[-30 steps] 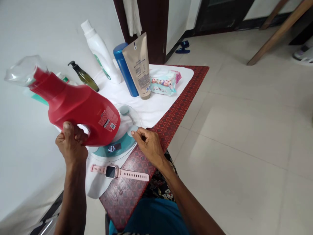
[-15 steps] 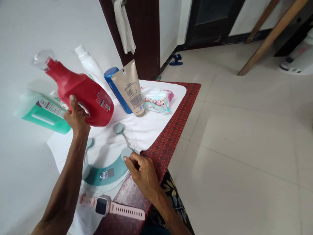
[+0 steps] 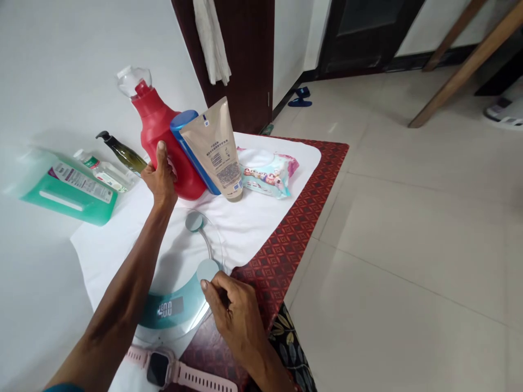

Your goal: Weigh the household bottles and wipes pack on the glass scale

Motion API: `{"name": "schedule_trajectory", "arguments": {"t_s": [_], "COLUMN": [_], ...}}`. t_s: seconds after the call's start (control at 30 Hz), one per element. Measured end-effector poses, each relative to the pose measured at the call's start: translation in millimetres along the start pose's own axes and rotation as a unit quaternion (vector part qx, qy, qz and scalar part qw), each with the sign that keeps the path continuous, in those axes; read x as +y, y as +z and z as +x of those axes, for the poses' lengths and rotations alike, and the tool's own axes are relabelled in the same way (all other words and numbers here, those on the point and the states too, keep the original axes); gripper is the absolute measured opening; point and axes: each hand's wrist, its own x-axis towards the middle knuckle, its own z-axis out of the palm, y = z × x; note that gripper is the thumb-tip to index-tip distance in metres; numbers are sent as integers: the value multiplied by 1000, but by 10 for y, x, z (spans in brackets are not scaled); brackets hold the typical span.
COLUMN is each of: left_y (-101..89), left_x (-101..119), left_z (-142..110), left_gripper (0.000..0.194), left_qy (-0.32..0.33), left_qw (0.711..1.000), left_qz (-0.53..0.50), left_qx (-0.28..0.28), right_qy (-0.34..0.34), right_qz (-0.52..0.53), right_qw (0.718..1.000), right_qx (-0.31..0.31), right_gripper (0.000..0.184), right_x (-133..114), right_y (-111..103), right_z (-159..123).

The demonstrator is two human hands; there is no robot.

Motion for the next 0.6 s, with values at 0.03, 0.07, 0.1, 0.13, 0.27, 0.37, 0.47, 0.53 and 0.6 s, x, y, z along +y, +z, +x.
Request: {"name": "schedule_trajectory", "arguments": {"t_s": [0.03,0.07,0.1,0.13,0.27,0.37,0.47,0.53,0.6], "left_y": [40,81,123,163,222,69,-187,-305,-321], "left_x": [-15,-30,-45,-60,-116,-113,-81,-64,-61], "left_z": [-4,-11,-22,-35,-72,-10,204,432,685], "left_gripper": [64,62,60,58,56,60,67,62,43], "left_qy": [-4,-9,-15,-24,-53,-37,-18,-24,-48], "left_qw": [1000,1000,1000,1000,998,996,988,988,992], "left_qz": [-3,-6,-8,-11,-24,20,118,135,102], "left_qx": [3,6,9,10,-10,-83,-100,-69,-57], "right_qy": [0,0,-1,-2,-3,-2,-13,-15,-10], "right_qz": [0,-2,-5,-10,-32,-52,-65,-65,-65], "right_qw": [1000,1000,1000,1000,999,999,997,997,998], "right_qx": [0,1,2,4,9,14,29,30,20], "right_gripper": [51,51,51,51,51,52,52,52,52], "right_x": [-2,-5,-8,-10,12,72,141,163,158], "right_y": [1,2,3,4,8,10,15,17,14], "right_z": [0,1,3,4,2,-21,-50,-59,-57]}}
